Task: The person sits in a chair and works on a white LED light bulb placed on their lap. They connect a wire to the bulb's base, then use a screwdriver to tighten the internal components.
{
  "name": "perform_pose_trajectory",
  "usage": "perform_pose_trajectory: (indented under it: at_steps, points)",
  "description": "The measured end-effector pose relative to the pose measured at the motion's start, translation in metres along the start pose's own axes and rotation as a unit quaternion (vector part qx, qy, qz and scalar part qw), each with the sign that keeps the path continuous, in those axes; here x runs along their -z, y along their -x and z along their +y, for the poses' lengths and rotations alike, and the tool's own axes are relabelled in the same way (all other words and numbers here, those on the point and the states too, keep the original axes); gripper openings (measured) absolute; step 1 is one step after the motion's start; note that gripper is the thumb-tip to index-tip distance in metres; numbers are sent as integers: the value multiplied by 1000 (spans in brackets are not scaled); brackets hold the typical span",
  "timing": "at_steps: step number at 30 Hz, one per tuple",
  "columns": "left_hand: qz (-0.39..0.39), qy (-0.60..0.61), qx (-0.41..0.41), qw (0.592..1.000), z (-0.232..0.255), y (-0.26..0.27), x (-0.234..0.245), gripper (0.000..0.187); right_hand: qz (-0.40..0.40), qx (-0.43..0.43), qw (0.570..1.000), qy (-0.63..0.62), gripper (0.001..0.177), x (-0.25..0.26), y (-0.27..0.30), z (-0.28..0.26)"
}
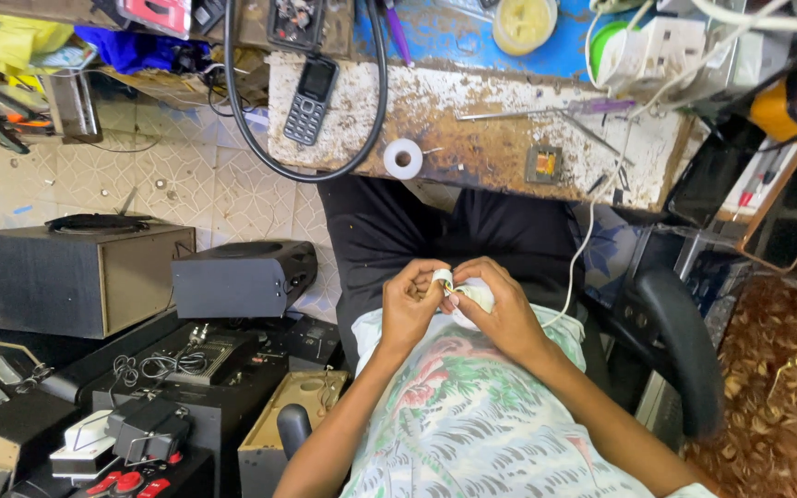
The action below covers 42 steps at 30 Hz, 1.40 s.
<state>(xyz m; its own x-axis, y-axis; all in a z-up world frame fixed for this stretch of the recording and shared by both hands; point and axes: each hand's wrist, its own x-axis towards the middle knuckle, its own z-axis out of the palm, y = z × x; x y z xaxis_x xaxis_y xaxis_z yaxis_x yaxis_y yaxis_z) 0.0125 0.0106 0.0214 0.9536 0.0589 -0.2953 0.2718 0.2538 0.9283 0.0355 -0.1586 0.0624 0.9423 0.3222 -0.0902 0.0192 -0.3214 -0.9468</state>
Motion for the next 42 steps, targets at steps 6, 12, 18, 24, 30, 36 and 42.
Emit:
perform_pose_trajectory:
  at_steps: [6,12,18,24,30,36,42]
  points:
    - [-4,-11,-89,996,46,-17,13,29,-11,-3,994,-111,30,13,-36,-25]
    - [-15,-42,-131,990,111,-41,45,16,-22,7,990,-138,38,8,-98,-42]
    - [-12,-68,-184,980,199,-63,84,23,-112,-126,973,-160,50,-12,-167,-82]
    - [100,82,-65,989,269,-31,107,17,-221,-240,938,-114,46,-31,-198,-167]
    - [197,162,88,963,337,33,130,23,-339,-332,876,-90,44,-67,-223,-235]
    - [257,241,-7,936,379,84,174,23,-461,-315,824,-99,43,-145,-250,-312]
    - [373,201,-169,890,418,117,234,25,-484,-317,807,-118,36,-240,-263,-390]
